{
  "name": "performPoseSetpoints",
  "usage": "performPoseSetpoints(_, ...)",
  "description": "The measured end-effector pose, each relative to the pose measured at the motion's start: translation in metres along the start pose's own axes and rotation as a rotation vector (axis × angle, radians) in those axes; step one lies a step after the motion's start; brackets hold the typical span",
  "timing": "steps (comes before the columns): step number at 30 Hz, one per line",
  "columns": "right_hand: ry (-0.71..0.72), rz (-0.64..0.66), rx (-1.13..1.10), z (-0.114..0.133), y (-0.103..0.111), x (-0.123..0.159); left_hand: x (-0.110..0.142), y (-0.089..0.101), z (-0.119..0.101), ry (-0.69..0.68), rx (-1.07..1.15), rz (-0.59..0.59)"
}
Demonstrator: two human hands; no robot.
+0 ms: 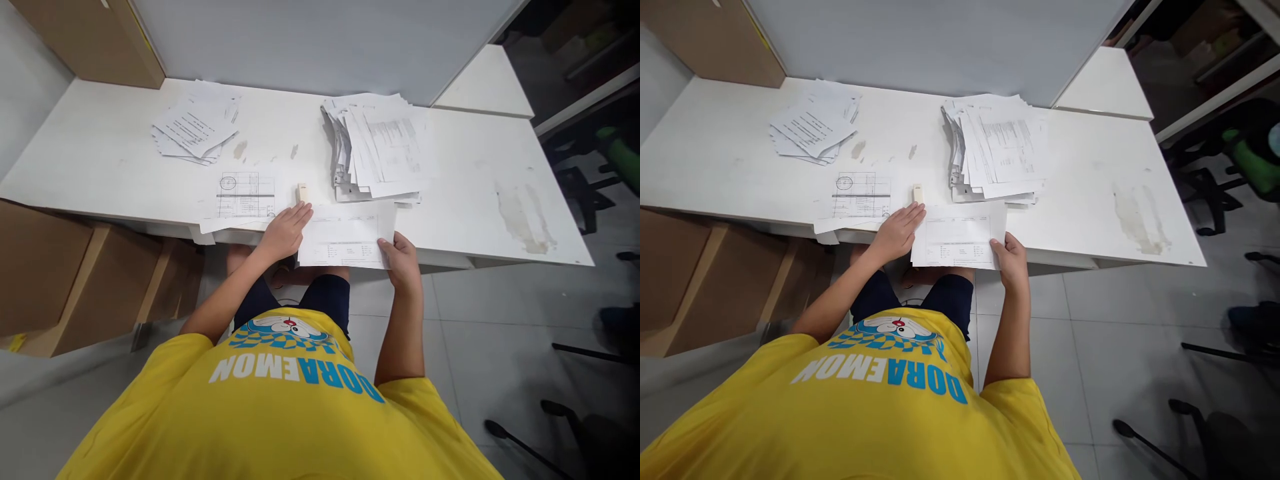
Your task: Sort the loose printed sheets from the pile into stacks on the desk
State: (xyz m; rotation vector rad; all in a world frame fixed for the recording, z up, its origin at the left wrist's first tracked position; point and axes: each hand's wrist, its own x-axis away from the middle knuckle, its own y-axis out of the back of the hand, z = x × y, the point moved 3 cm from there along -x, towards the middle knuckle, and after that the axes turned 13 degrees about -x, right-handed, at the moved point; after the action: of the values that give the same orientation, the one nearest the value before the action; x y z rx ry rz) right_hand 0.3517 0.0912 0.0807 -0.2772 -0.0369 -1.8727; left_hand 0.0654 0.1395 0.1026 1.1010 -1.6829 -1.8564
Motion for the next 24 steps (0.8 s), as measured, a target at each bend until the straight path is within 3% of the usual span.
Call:
performPoseSetpoints(9, -0.034, -0.027, 0.016, 0.009, -0.007, 0.004, -0.005, -0.006, 0.003, 0.000, 0.004, -0.087)
performPoseSetpoints(13, 0.050, -0.032, 0.228, 0.025, -0.006, 0.014, -0.010, -0.003, 0.005, 0.003, 0.013, -0.102)
performPoseSetpoints(16, 0.135, -0.091, 0.371, 0.043, 0.010, 0.021, -0.012, 0.004, 0.007, -0.003, 0.022, -0.101)
performPoseSetpoints(19, 0.309, -0.243, 0.306, 0.059, 0.039, 0.019, -0.006, 0.014, 0.017, -0.021, 0.019, -0.129)
performPoseSetpoints(22, 0.606, -0.422, 0.093, 0.072, 0.059, 0.001, 0.010, 0.024, 0.044, 0.078, -0.022, -0.140)
performPoseSetpoints(24, 0.710, -0.355, 0.051, 0.075, 0.052, -0.022, 0.025, 0.027, 0.070, 0.208, -0.053, -0.111)
